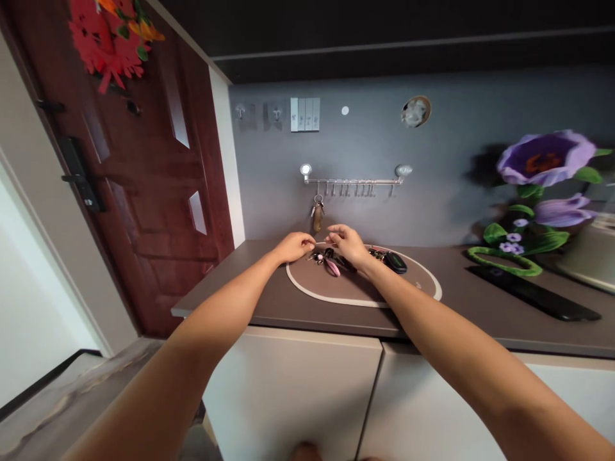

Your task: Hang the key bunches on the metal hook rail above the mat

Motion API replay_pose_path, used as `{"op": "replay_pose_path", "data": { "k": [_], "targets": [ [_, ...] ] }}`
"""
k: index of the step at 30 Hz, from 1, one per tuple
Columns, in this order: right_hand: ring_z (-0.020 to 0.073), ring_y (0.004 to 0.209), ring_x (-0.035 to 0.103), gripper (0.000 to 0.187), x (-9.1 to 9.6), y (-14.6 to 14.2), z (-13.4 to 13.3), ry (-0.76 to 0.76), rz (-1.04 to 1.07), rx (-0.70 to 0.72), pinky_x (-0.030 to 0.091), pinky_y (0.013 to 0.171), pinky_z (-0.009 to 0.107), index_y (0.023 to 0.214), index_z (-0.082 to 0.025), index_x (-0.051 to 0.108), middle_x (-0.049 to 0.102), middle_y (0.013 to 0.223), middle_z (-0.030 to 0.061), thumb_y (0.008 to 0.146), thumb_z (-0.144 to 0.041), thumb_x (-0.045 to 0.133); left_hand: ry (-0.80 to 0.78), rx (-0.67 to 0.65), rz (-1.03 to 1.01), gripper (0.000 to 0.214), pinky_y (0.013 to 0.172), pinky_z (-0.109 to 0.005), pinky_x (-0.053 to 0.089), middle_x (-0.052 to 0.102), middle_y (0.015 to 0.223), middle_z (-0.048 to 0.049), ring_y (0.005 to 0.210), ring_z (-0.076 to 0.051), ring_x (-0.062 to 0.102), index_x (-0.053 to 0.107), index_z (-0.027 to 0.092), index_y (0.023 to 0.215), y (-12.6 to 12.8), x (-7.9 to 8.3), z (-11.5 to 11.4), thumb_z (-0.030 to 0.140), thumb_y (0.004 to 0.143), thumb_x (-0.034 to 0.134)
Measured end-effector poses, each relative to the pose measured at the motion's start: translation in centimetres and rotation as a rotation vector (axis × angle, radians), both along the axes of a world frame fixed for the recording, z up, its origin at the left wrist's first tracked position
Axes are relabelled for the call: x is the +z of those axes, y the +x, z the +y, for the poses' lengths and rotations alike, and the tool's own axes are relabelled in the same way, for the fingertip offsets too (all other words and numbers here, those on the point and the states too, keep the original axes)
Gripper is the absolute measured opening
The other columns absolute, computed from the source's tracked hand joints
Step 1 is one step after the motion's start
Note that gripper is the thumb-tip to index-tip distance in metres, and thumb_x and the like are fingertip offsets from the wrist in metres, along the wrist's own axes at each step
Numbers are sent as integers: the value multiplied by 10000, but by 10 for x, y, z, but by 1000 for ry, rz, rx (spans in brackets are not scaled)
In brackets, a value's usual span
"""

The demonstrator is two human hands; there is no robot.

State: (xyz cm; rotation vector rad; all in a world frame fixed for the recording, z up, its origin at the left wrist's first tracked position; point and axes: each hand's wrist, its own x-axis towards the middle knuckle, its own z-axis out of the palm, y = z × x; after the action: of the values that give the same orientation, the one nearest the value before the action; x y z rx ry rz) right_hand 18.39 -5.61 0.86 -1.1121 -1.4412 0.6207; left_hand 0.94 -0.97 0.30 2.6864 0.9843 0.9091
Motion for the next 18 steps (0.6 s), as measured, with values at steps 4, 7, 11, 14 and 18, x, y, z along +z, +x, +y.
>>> {"op": "replay_pose_path", "data": {
  "k": [4,7,11,14,18],
  "targets": [
    [131,745,582,151,-5,9,4,124,-398,-61,430,785,268,798,-175,633,657,779,27,716,-85,544,63,-21,79,254,746,-248,420,649,895,-42,803,-143,561,649,166,960,0,-3,4,238,780,484],
    [150,804,581,185,-5,9,7,153,-622,-93,412,798,262,822,-185,648,665,857,42,734,-81,523,90,-52,139,269,789,-248,408,630,935,-50,861,-147,552,633,185,1014,0,-5,6,238,799,481],
    [159,838,586,213,-7,6,10,133,-737,-120,411,782,252,897,-177,644,665,910,59,775,-112,481,95,-116,242,290,832,-249,389,611,962,-51,924,-155,533,609,212,1071,1,-5,5,240,820,466],
    [165,852,589,210,-9,3,11,117,-754,-137,412,779,250,902,-167,646,663,934,69,784,-139,474,89,-108,289,271,837,-250,383,611,955,-46,925,-157,531,628,222,1037,1,-4,4,239,830,454],
    [170,853,587,203,-11,0,13,80,-747,-152,410,780,255,885,-163,651,664,929,71,774,-139,483,99,-96,302,250,815,-251,384,622,915,-47,894,-163,540,658,212,978,1,-4,5,242,826,461]
  ]
}}
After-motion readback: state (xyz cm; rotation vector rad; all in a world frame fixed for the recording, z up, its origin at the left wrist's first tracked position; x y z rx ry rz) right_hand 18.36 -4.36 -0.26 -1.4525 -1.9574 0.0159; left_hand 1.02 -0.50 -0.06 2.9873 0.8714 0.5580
